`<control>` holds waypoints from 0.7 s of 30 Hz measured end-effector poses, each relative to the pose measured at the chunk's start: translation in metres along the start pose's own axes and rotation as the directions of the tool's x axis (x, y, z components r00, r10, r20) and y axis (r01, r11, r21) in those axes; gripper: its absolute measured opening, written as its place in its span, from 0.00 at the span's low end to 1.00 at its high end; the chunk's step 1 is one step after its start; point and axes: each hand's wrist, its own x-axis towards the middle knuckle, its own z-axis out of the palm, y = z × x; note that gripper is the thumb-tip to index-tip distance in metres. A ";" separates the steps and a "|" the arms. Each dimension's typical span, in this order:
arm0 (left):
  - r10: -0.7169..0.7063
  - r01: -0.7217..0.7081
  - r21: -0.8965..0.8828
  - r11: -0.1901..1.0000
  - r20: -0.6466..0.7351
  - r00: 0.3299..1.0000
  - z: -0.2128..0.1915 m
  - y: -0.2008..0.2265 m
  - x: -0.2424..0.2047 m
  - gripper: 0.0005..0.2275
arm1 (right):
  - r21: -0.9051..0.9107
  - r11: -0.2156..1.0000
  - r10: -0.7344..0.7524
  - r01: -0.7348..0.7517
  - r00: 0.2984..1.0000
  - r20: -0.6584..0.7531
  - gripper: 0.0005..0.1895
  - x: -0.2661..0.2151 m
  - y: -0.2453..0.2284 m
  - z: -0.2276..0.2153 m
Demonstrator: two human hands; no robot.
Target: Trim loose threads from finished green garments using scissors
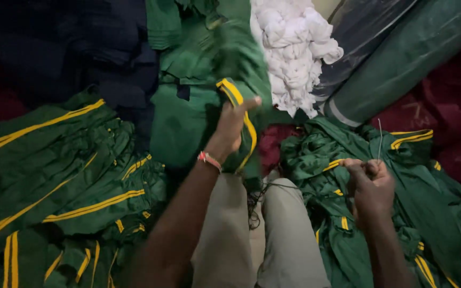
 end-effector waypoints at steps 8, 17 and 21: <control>0.049 -0.035 -0.059 0.998 0.260 0.964 -0.024 -0.088 -0.123 0.10 | 0.003 0.997 0.073 -0.073 0.997 -0.010 0.23 -0.031 0.006 0.062; 0.016 -0.045 0.056 0.997 0.441 0.897 -0.032 -0.100 -0.179 0.08 | 0.282 0.902 0.287 -0.328 0.942 0.177 0.23 -0.025 0.057 0.051; -0.058 0.085 -0.143 0.986 0.187 0.981 -0.026 -0.080 -0.167 0.08 | 0.241 0.938 0.168 -0.251 0.933 0.318 0.21 -0.064 0.021 0.064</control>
